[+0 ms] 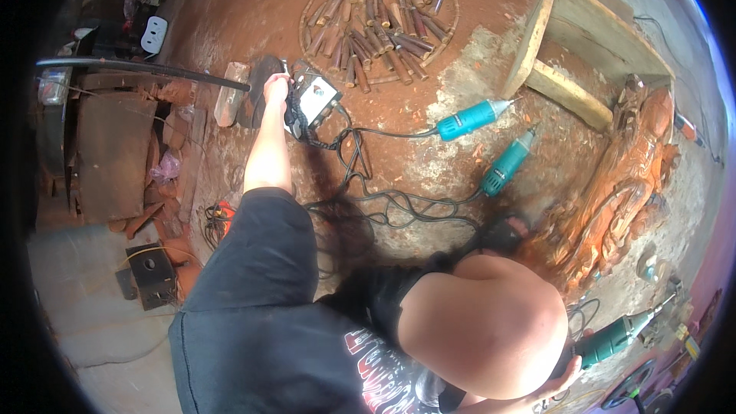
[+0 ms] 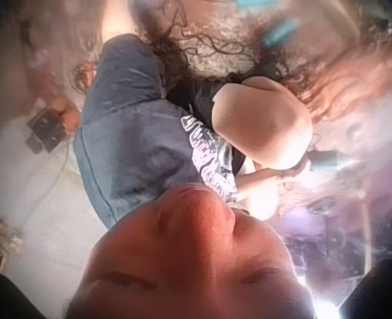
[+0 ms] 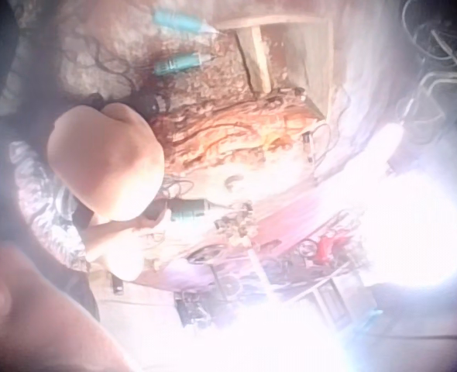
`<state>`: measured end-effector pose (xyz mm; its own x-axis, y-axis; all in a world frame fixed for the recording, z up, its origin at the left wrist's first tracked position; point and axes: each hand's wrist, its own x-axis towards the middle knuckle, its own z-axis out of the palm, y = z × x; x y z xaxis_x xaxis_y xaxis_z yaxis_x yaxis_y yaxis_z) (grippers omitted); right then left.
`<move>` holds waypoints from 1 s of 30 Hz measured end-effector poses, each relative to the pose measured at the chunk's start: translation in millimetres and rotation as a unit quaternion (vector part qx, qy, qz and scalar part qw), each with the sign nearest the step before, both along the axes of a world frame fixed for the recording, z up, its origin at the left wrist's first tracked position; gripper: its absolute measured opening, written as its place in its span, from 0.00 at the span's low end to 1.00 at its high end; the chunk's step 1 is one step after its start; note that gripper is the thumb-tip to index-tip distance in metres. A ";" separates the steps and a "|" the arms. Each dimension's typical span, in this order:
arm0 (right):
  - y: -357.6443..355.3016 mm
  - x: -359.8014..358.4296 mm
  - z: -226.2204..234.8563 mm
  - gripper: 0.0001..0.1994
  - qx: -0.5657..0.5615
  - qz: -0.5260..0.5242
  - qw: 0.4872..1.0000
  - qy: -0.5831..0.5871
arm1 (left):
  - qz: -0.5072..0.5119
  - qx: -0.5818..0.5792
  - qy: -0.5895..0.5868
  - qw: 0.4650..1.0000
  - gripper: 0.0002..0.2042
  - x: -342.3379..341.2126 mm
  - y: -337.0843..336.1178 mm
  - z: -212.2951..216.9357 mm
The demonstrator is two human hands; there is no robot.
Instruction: The person uses a green rotary tool to carve details into a large piece of wood. They adjust the tool and continue carving different sections of the wood sculpture.
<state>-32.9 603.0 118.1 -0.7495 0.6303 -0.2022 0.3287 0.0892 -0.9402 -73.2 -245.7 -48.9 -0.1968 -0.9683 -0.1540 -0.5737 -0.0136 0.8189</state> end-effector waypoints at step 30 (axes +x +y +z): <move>-75.6 -49.9 12.5 0.39 0.073 -0.004 0.977 0.198 | -0.699 0.665 0.101 0.242 0.42 -149.4 717.5 154.1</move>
<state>-82.8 527.4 130.6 -0.7453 0.6372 0.1960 -0.0577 0.2313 -0.9712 -222.7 471.8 105.1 -0.3228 0.9465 0.0030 -0.7296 -0.2508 0.6362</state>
